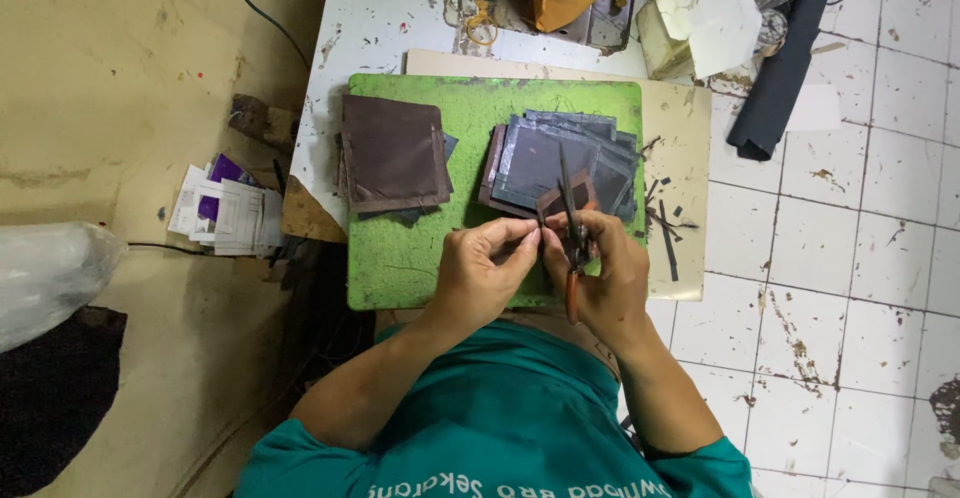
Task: Trimming excess material from the edges of small leather squares using scissors
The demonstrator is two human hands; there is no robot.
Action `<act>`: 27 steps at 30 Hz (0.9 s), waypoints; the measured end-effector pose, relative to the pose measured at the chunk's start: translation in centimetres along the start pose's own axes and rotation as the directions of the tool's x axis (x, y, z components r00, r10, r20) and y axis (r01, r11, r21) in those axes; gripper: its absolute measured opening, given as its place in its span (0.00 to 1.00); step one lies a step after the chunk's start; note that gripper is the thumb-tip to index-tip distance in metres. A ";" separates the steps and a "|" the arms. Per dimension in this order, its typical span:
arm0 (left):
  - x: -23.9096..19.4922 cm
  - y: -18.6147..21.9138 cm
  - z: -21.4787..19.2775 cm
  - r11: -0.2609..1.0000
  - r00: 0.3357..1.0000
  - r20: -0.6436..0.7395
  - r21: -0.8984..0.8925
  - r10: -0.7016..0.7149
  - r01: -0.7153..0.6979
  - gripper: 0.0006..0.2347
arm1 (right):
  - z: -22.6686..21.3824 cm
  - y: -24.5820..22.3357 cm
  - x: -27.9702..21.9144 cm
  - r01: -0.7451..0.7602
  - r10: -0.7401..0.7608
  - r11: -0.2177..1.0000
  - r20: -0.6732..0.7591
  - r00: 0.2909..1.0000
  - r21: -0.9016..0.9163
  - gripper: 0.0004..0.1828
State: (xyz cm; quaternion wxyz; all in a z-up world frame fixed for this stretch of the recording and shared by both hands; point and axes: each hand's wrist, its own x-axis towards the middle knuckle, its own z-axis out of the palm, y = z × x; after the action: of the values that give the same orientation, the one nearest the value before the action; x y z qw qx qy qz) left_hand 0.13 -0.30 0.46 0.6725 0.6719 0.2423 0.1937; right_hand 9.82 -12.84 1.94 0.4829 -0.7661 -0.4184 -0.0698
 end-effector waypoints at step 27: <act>0.3 0.4 1.1 0.982 0.980 -0.070 -0.016 0.188 -0.190 0.06 | 0.5 1.4 0.1 -0.317 0.319 0.849 0.067 0.945 0.423 0.13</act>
State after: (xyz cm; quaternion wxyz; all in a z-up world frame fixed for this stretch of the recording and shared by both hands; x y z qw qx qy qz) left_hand 1.03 -1.07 0.81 0.6501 0.6772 0.1977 0.2822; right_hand 10.68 -12.68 0.79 0.6453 -0.6995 -0.2894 0.1025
